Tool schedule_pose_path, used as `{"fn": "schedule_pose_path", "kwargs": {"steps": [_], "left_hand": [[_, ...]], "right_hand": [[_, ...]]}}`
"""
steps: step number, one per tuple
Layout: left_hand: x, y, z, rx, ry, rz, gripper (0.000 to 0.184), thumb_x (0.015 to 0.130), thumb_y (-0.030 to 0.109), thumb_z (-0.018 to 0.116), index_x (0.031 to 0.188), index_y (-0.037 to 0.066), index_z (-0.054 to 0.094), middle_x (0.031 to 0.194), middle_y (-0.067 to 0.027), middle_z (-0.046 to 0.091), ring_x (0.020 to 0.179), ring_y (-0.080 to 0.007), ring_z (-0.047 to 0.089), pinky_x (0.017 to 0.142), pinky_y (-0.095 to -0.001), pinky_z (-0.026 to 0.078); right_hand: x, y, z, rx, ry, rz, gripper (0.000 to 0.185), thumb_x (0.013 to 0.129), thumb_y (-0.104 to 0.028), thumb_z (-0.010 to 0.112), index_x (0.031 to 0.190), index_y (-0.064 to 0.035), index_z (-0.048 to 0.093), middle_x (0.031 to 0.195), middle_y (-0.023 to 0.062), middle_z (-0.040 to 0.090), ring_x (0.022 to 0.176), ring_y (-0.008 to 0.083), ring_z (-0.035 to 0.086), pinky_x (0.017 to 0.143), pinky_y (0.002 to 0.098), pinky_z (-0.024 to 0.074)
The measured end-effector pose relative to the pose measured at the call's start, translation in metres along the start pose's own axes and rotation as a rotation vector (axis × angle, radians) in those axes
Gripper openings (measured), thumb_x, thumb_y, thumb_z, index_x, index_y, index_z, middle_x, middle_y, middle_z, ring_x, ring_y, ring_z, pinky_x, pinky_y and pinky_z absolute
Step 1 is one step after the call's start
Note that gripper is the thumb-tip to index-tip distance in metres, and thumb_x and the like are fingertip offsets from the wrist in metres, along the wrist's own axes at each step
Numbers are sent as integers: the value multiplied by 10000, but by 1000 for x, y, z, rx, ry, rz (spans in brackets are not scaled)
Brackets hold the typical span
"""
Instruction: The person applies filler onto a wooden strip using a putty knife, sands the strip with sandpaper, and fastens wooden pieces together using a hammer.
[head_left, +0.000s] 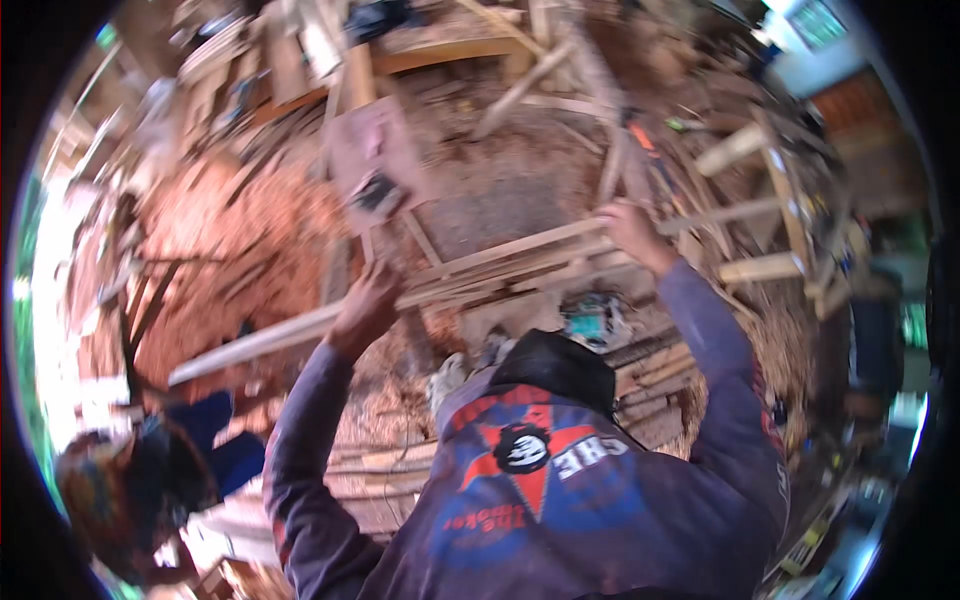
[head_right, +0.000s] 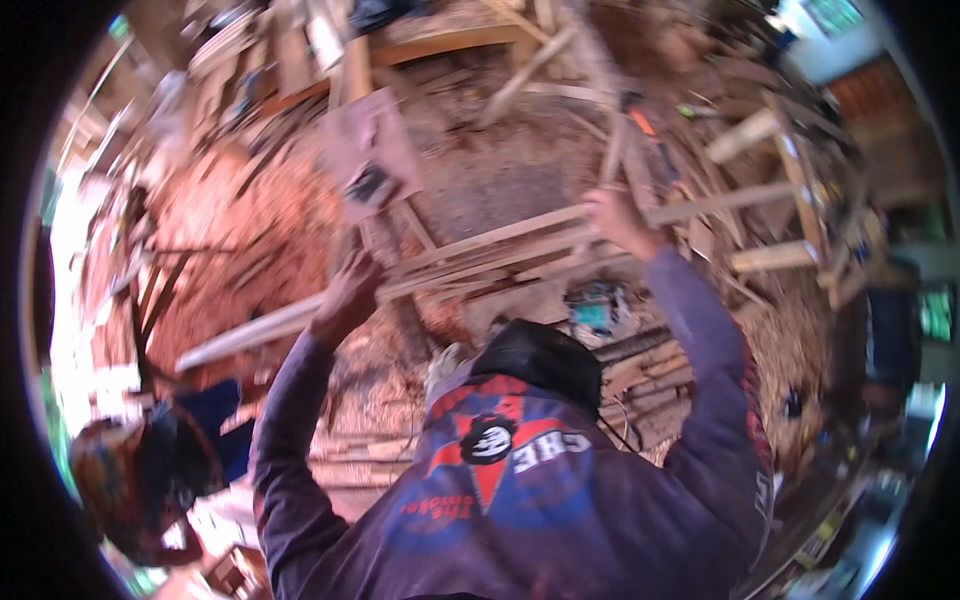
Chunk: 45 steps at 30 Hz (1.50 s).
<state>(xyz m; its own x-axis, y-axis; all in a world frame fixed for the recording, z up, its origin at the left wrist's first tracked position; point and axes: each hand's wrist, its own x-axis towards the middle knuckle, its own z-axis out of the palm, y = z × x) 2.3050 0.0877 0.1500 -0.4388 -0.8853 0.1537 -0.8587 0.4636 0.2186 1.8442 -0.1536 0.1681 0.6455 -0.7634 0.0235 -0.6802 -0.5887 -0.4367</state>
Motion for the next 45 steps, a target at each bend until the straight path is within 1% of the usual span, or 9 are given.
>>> {"fn": "schedule_pose_path", "kwargs": {"steps": [2, 8, 21, 24, 30, 34, 36, 37, 45], "left_hand": [[12, 13, -10, -194, -44, -271, 277, 780, 13, 621, 1057, 12, 605, 1060, -190, 573, 1085, -394, 546, 879, -475, 506], [13, 22, -15, -165, -28, -235, 229, 775, -46, 563, 997, 3, 585, 988, -181, 554, 985, -397, 543, 826, -498, 496], [12, 22, -20, -237, -84, -258, 219, 801, -50, 568, 1012, 3, 598, 987, -168, 563, 985, -365, 558, 822, -473, 501], [11, 22, -25, -265, -147, -273, 185, 826, 1, 618, 1010, 8, 603, 997, -164, 571, 1007, -347, 568, 829, -463, 507], [2, 36, -13, -122, -54, -207, 361, 852, 123, 704, 1170, -1, 588, 1099, -165, 608, 1079, -362, 579, 939, -464, 484], [-10, 30, 11, -254, 32, -313, 406, 834, 58, 682, 1224, -12, 592, 1248, -181, 619, 1225, -365, 553, 1047, -465, 440], [-3, 34, 6, -172, 81, -278, 372, 836, 53, 672, 1196, -14, 612, 1215, -166, 638, 1221, -357, 556, 1052, -476, 425], [0, 36, 2, -141, 77, -266, 335, 836, 60, 675, 1160, -13, 630, 1201, -152, 650, 1227, -358, 549, 1055, -470, 417], [-2, 39, 19, -179, 111, -305, 319, 833, 4, 631, 1149, -38, 613, 1225, -215, 639, 1189, -398, 584, 1053, -501, 441]], "right_hand": [[-1, 4, 7, -57, 35, -1, 187, 871, -120, 648, 992, -7, 734, 943, 179, 702, 905, 355, 660, 863, 446, 507], [-6, 0, 0, -3, -15, 104, 164, 833, -63, 648, 957, 11, 728, 940, 208, 711, 934, 366, 681, 835, 445, 534], [-11, -12, -15, -25, -163, 89, 177, 836, -114, 667, 941, 15, 727, 895, 198, 704, 898, 351, 669, 833, 441, 520], [-15, -11, -15, -4, -169, 65, 164, 841, -107, 660, 931, 13, 725, 888, 176, 694, 911, 342, 661, 843, 438, 513], [-22, -8, -13, 109, -175, 81, 147, 849, -105, 681, 935, 10, 710, 942, 147, 679, 927, 325, 648, 853, 412, 508], [-28, -19, -15, 77, -86, -11, 235, 831, -108, 713, 1047, -34, 660, 1060, 134, 621, 1038, 329, 605, 910, 408, 496], [-30, -25, -26, -185, -71, -276, 439, 736, -91, 791, 1127, -11, 609, 1138, 144, 600, 1120, 332, 577, 959, 422, 479], [-30, -18, -21, -258, -58, -339, 444, 742, -109, 778, 1137, -35, 587, 1099, 105, 605, 1091, 308, 571, 1004, 414, 446], [-29, 4, -6, -206, -37, -384, 362, 763, -73, 742, 1081, -12, 580, 1058, 137, 605, 1040, 327, 588, 940, 433, 474]]}}
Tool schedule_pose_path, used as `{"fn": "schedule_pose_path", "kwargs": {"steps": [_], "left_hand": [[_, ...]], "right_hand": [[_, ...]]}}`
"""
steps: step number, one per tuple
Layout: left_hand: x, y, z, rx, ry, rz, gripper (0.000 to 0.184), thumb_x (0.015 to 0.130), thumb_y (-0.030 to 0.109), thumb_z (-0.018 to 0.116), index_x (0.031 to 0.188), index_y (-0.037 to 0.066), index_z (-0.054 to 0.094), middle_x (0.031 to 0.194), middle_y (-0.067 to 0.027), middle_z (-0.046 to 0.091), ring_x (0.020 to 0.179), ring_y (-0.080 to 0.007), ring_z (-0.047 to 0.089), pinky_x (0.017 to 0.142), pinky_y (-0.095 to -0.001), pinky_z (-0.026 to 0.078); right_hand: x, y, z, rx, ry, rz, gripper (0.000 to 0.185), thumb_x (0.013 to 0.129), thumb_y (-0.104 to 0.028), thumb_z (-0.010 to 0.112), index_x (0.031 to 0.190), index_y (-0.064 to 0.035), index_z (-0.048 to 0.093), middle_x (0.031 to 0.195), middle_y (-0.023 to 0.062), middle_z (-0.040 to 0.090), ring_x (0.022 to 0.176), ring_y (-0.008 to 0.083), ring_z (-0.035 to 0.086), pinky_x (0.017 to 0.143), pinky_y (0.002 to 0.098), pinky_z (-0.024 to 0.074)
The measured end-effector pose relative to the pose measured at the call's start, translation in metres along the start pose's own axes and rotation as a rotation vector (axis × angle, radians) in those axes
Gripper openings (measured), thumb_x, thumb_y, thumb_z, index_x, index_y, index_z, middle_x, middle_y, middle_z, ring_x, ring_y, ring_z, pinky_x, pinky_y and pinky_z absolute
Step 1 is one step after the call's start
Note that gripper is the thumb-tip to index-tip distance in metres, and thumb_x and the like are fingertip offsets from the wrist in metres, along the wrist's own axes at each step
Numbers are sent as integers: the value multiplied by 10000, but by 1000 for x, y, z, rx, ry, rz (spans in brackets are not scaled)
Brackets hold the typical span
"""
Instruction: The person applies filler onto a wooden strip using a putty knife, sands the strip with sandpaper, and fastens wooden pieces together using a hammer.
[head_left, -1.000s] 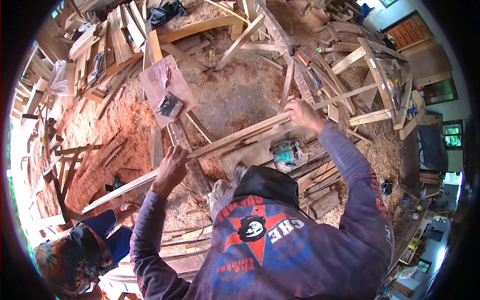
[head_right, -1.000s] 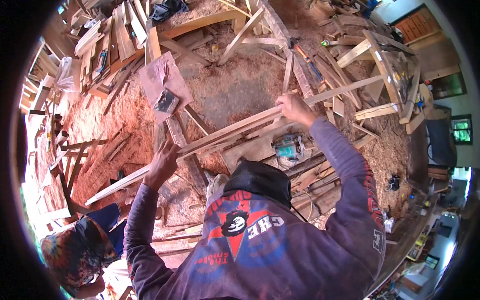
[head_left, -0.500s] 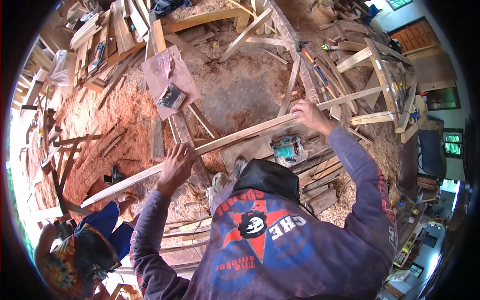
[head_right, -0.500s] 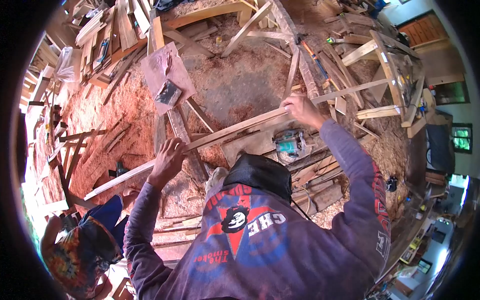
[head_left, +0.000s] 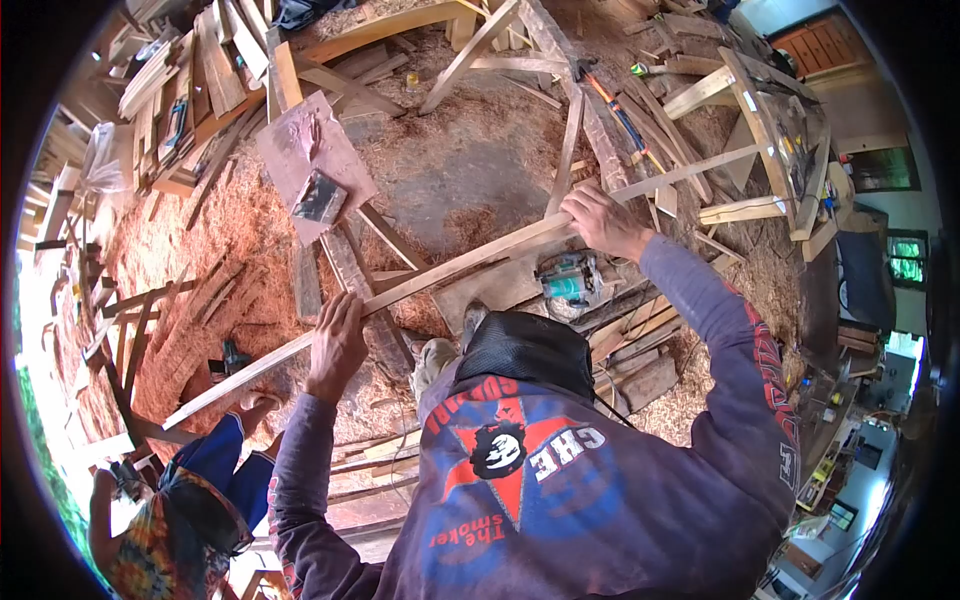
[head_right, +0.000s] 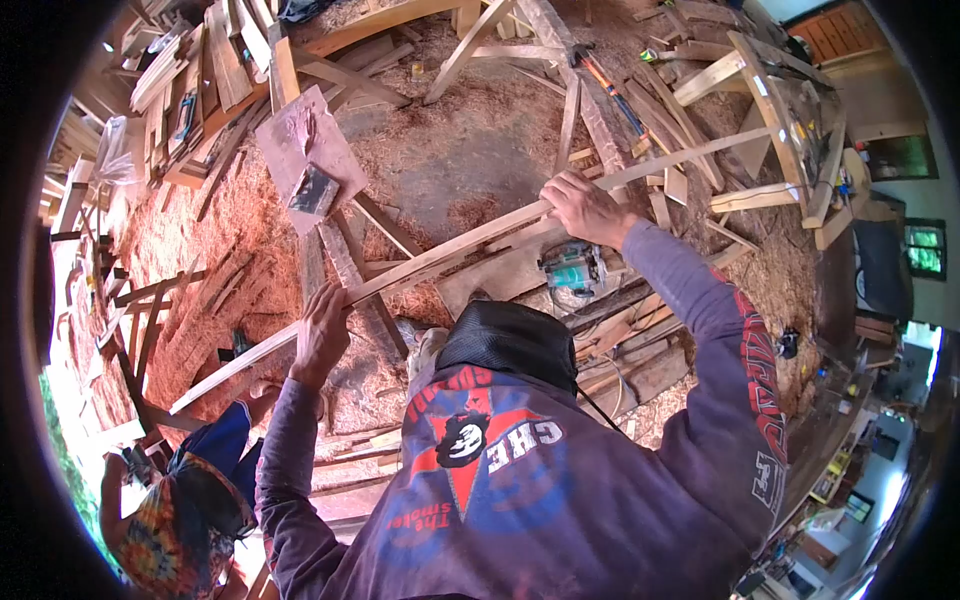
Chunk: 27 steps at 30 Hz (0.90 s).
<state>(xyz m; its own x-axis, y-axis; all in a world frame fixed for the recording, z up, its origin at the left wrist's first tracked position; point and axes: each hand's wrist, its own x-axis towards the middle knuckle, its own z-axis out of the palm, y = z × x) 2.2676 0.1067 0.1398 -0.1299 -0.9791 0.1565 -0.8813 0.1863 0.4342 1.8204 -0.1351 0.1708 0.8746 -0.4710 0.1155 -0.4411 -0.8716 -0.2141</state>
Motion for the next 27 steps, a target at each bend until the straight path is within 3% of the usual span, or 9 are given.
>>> {"fn": "schedule_pose_path", "kwargs": {"steps": [13, 15, 17, 19, 20, 21, 23, 25, 27], "left_hand": [[-13, -4, 17, 85, 81, 24, 349, 860, 12, 633, 1205, -21, 597, 1284, -235, 618, 1243, -416, 564, 1075, -501, 436], [-12, -3, 4, 41, -11, 11, 479, 869, 72, 663, 1329, -4, 552, 1362, -233, 574, 1309, -407, 514, 1114, -502, 384], [-15, -2, -17, -25, -121, -71, 908, 803, 270, 798, 1535, 32, 318, 1551, -211, 385, 1443, -399, 346, 1172, -511, 268], [-23, -18, -34, -81, -114, -162, 1036, 745, 362, 845, 1556, 46, 282, 1574, -195, 357, 1468, -394, 300, 1186, -515, 244], [-35, -42, -35, -83, -140, -197, 1089, 711, 374, 872, 1564, 59, 271, 1583, -186, 347, 1481, -397, 276, 1194, -527, 219], [-46, -65, -39, -39, -175, -277, 946, 801, 442, 801, 1535, 57, 345, 1561, -192, 384, 1482, -411, 269, 1195, -534, 201], [-70, -132, -47, -124, -208, -466, 774, 909, 571, 638, 1471, 69, 464, 1515, -180, 456, 1480, -419, 267, 1186, -568, 178], [-69, -139, -70, -13, -130, -561, 693, 983, 628, 457, 1400, 83, 555, 1471, -153, 516, 1483, -404, 269, 1180, -584, 144], [-78, -146, -75, 115, -147, -609, 619, 1021, 570, 401, 1375, 94, 577, 1438, -127, 551, 1481, -391, 279, 1173, -602, 118]], "right_hand": [[-17, 2, 24, 117, 122, 124, 268, 804, -56, 679, 1049, -33, 572, 1012, 152, 626, 1031, 354, 604, 918, 468, 468], [-13, -1, 10, 135, 131, 100, 318, 817, -102, 713, 1099, -30, 587, 1048, 159, 651, 1059, 364, 618, 946, 456, 473], [-4, -14, -14, 151, 154, 110, 400, 843, -185, 746, 1181, -22, 606, 1112, 182, 678, 1074, 373, 639, 943, 452, 496], [9, -6, -9, 347, 154, 176, 446, 880, -291, 749, 1206, -10, 633, 1119, 206, 698, 1051, 363, 672, 918, 442, 521], [17, 1, -6, 493, 32, 326, 435, 902, -319, 729, 1189, -1, 652, 1098, 205, 707, 1034, 342, 684, 910, 428, 527], [26, 7, -4, 630, -97, 477, 434, 924, -348, 709, 1171, 7, 670, 1076, 205, 715, 1016, 321, 696, 902, 414, 533], [38, 15, -14, 445, -346, 438, 429, 920, -397, 698, 1134, -25, 711, 1048, 181, 729, 964, 246, 707, 868, 372, 530], [42, 28, -7, 546, -533, 473, 400, 900, -393, 711, 1099, -46, 729, 1018, 166, 738, 953, 257, 709, 853, 380, 527], [49, 25, -13, 519, -571, 472, 380, 897, -380, 712, 1079, -47, 734, 1001, 167, 737, 942, 280, 708, 843, 390, 529]]}}
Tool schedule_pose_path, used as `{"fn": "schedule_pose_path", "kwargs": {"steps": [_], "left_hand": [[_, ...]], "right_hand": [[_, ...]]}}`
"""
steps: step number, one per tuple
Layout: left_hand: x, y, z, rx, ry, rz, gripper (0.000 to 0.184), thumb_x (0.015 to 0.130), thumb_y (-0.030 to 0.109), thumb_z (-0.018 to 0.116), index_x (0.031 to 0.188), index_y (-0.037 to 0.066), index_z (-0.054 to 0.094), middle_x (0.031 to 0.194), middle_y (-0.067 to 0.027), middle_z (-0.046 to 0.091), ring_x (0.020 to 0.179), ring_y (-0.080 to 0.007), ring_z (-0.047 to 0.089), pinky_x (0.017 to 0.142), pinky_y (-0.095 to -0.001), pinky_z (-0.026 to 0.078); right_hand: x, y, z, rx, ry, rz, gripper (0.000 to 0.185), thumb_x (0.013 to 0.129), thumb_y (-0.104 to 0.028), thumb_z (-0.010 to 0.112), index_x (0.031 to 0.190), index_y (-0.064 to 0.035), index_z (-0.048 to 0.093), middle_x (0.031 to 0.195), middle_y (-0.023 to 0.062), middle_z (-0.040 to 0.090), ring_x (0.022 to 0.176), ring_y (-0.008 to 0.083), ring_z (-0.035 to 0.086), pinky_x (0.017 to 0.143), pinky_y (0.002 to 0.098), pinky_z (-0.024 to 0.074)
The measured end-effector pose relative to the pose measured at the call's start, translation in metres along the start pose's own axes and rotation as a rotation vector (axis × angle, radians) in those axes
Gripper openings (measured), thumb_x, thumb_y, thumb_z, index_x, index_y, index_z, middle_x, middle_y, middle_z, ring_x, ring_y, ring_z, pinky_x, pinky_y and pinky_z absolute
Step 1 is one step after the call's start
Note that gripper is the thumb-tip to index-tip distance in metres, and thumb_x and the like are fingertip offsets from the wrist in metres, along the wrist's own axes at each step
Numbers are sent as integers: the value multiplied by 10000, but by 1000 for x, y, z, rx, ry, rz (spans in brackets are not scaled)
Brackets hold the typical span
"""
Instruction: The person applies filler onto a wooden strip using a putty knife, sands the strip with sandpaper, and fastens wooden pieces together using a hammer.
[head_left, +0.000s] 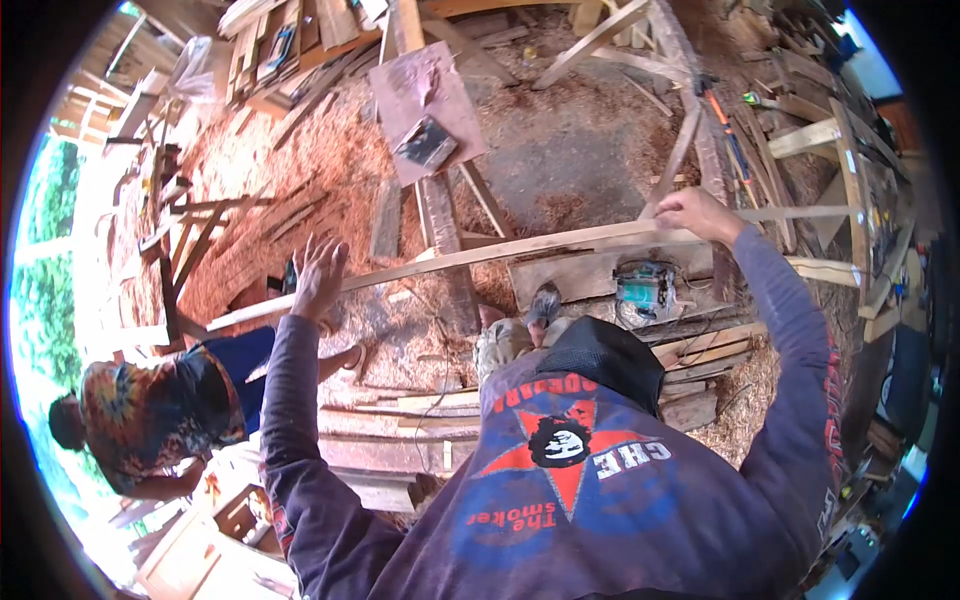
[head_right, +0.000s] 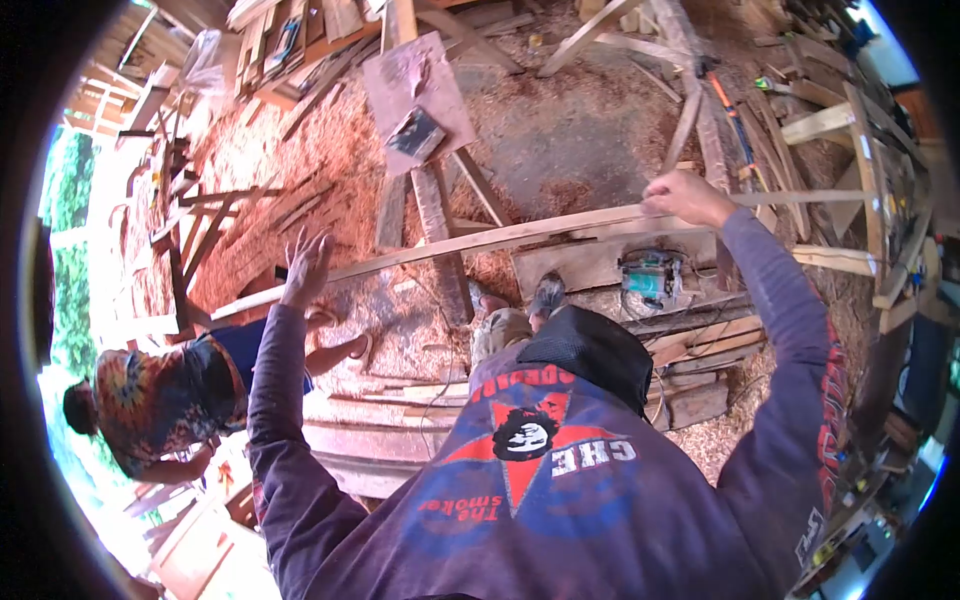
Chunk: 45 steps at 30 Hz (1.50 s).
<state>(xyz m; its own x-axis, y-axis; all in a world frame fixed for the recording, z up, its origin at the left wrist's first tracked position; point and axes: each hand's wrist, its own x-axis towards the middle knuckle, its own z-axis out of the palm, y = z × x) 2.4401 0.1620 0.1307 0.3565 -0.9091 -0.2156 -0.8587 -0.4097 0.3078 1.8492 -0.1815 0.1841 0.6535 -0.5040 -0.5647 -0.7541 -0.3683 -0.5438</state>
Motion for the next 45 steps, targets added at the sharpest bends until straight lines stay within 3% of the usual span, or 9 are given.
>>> {"fn": "schedule_pose_path", "kwargs": {"steps": [10, 18, 21, 22, 24, 27, 31, 37, 45], "left_hand": [[4, 9, -8, 186, -166, 95, 471, 1015, 379, 400, 1350, 112, 594, 1354, -112, 596, 1340, -326, 442, 1106, -462, 292], [8, -37, 17, 359, -185, 359, 431, 966, 263, 505, 1394, 211, 511, 1422, -124, 517, 1270, -397, 471, 1032, -566, 368], [21, -61, 28, 178, -237, 402, 471, 1007, 279, 484, 1473, 300, 413, 1460, -159, 477, 1297, -397, 464, 1043, -574, 363], [26, -62, 28, 146, -212, 470, 502, 1013, 319, 490, 1497, 220, 397, 1472, -187, 460, 1353, -405, 423, 1097, -582, 304], [25, 42, -11, 64, -98, 258, 638, 961, 369, 602, 1501, 110, 382, 1495, -190, 441, 1407, -404, 371, 1150, -589, 217], [23, 145, -1, -81, -59, 561, 890, 825, 421, 764, 1520, 58, 345, 1526, -182, 407, 1455, -390, 312, 1188, -584, 135], [12, 242, 36, -150, -123, 631, 807, 823, 275, 734, 1516, 82, 368, 1516, -168, 418, 1451, -359, 335, 1209, -588, 131], [14, 298, 67, -92, -98, 536, 514, 865, 91, 637, 1373, 90, 558, 1383, -132, 562, 1347, -341, 481, 1180, -627, 197], [14, 352, 86, -76, -112, 395, 522, 834, 161, 684, 1349, 186, 602, 1487, -41, 503, 1415, -313, 410, 1195, -634, 164]], "right_hand": [[-1, -19, 7, -236, 120, 71, 263, 922, -239, 632, 1093, -59, 719, 929, 204, 710, 911, 403, 683, 783, 472, 521], [-13, -39, 16, -289, 201, 300, 429, 907, -377, 692, 1230, -96, 678, 1116, 241, 687, 1077, 413, 646, 916, 471, 506], [-5, -21, 30, -201, 297, 368, 595, 858, -234, 773, 1373, -15, 570, 1298, 228, 637, 1223, 328, 613, 1047, 400, 466], [2, -20, 39, -186, 299, 373, 595, 858, -234, 773, 1373, -15, 570, 1298, 228, 637, 1223, 328, 613, 1047, 400, 466], [-11, -11, 43, 2, 433, 257, 681, 829, -306, 804, 1387, -9, 549, 1277, 249, 639, 1205, 344, 623, 1008, 402, 484], [-4, -19, 14, 49, 443, 346, 677, 857, -394, 771, 1351, 22, 568, 1252, 230, 663, 1145, 319, 654, 971, 397, 501], [37, 87, -64, -41, 835, 281, 602, 887, -378, 727, 1323, 14, 592, 1252, 256, 647, 1173, 370, 628, 980, 426, 491], [142, 260, -134, -248, 835, 644, 622, 917, -256, 696, 1442, -8, 472, 1300, 265, 617, 1221, 381, 598, 1011, 424, 476], [223, 450, -118, -250, 803, 346, 567, 897, -341, 712, 1308, 18, 558, 1185, 270, 657, 1099, 391, 643, 953, 447, 488]]}}
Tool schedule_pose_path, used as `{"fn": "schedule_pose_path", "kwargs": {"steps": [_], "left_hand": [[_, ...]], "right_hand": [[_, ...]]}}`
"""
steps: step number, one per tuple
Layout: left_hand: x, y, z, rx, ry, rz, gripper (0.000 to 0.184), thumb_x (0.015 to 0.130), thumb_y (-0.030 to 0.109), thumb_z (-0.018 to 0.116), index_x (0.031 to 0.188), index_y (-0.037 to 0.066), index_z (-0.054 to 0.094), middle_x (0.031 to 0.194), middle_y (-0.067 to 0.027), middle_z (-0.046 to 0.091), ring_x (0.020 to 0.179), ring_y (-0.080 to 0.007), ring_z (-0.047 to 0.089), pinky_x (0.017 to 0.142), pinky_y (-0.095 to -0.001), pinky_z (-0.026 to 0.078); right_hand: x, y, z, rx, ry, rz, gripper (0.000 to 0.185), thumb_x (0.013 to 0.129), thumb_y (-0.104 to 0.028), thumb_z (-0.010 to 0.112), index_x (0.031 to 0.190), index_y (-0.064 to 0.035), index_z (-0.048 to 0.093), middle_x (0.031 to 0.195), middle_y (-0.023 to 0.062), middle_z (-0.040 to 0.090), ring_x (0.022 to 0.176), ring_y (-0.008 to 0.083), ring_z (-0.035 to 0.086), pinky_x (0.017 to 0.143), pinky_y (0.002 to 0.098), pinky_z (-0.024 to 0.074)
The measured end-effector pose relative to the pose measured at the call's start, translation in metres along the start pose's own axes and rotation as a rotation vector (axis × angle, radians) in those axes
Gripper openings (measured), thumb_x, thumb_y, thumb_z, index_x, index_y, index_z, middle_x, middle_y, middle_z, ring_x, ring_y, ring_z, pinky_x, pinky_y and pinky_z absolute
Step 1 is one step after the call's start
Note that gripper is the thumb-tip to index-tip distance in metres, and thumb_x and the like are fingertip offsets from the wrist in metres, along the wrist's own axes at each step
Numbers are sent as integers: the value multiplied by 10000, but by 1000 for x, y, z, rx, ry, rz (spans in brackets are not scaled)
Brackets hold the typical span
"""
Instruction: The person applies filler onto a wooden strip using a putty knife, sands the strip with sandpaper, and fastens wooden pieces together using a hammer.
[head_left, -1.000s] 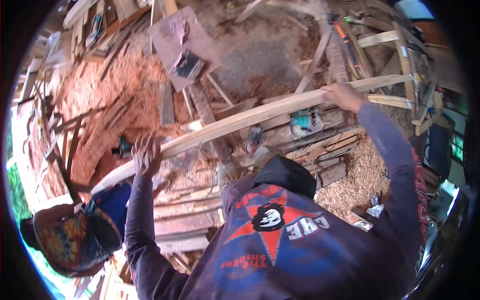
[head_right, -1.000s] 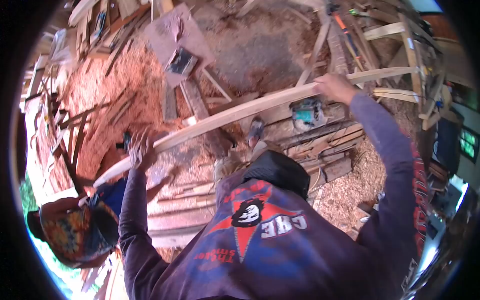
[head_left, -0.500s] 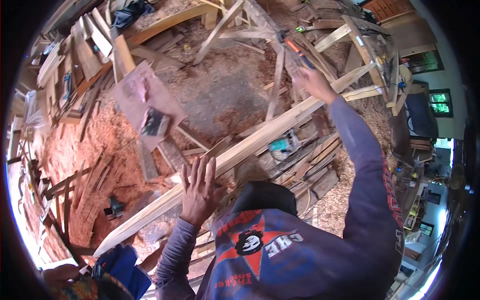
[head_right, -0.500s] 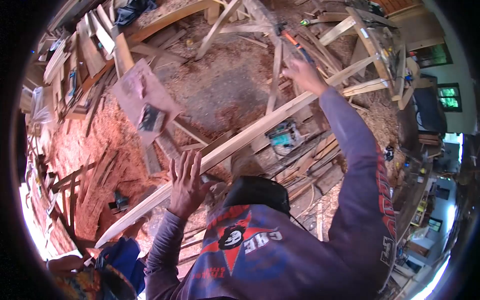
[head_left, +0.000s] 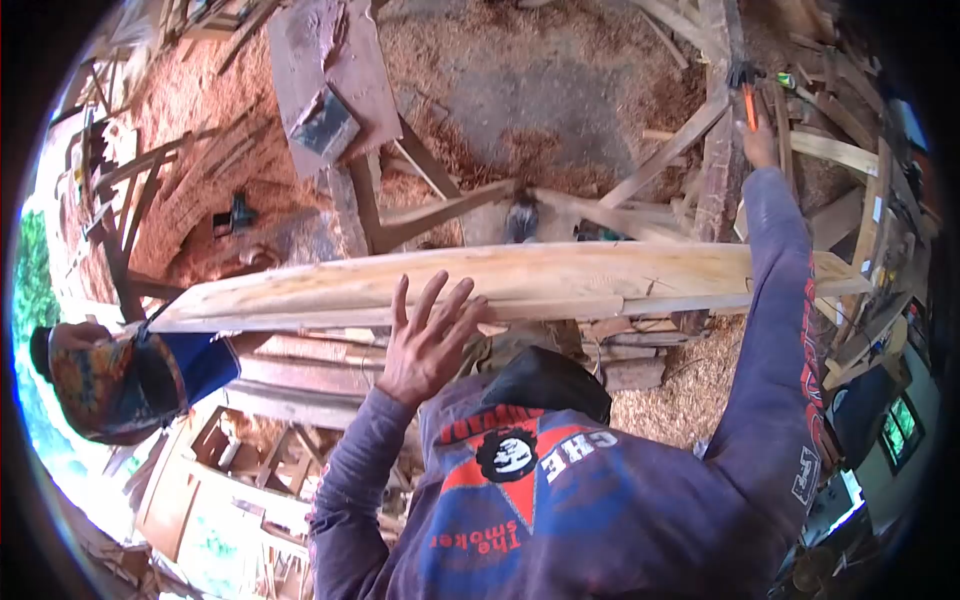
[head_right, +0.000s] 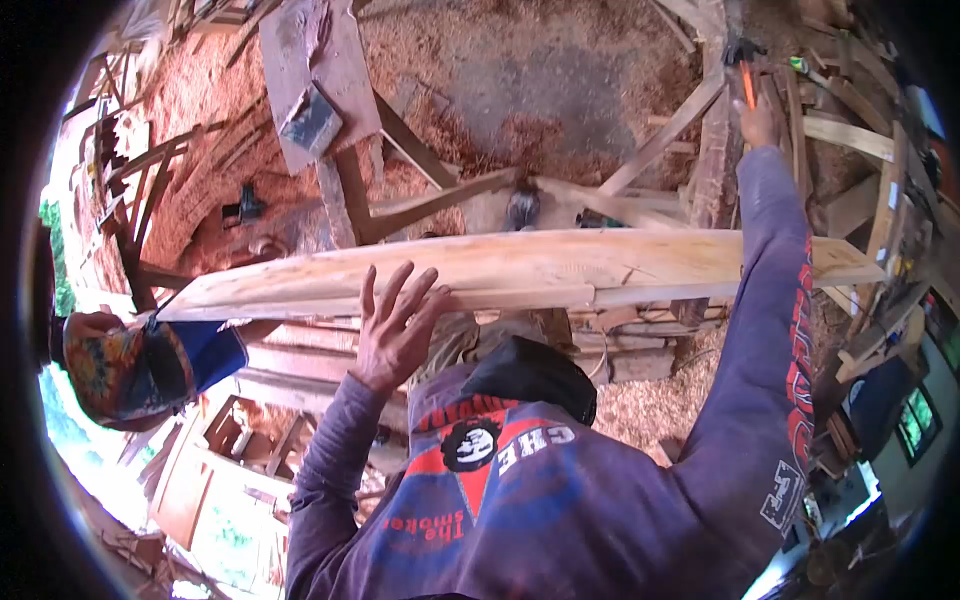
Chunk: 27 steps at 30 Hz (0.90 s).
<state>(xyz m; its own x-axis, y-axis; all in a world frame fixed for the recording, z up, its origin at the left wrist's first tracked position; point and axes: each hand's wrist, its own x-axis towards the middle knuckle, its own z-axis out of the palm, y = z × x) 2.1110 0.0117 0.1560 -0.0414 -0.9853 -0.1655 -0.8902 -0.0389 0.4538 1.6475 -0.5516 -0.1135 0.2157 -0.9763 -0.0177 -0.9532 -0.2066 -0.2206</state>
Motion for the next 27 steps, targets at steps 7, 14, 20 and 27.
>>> {"fn": "schedule_pose_path", "kwargs": {"steps": [7, 14, 20, 27], "left_hand": [[23, 19, 9, 0, -12, 87, 447, 849, 120, 669, 1292, 163, 632, 1450, -38, 546, 1383, -264, 471, 1202, -605, 181], [31, 22, 29, -96, 149, 145, 327, 820, 64, 701, 1144, 105, 678, 1324, -78, 647, 1313, -278, 559, 1171, -538, 297], [21, 12, 38, -80, 156, 202, 518, 810, 177, 666, 1315, 80, 603, 1453, -91, 553, 1424, -271, 441, 1207, -546, 241], [21, 13, 44, -39, 235, 228, 468, 808, 133, 616, 1270, 59, 616, 1394, -113, 592, 1440, -272, 414, 1229, -542, 221]], "right_hand": [[16, -26, -49, -157, -223, 166, 489, 913, -389, 670, 1135, 46, 647, 1052, 260, 693, 1024, 340, 679, 895, 419, 502], [-72, -111, -201, 307, -105, -57, 520, 983, -489, 583, 811, 0, 613, 676, 67, 547, 634, 175, 544, 558, 378, 407], [-296, -194, -301, 784, -650, 59, 405, 1029, -473, 451, 1081, -90, 573, 656, -21, 504, 531, 102, 461, 476, 284, 366], [-388, -246, -281, 461, -847, -265, 359, 1029, -249, 514, 1295, -17, 578, 761, 183, 642, 668, 322, 658, 588, 416, 498]]}}
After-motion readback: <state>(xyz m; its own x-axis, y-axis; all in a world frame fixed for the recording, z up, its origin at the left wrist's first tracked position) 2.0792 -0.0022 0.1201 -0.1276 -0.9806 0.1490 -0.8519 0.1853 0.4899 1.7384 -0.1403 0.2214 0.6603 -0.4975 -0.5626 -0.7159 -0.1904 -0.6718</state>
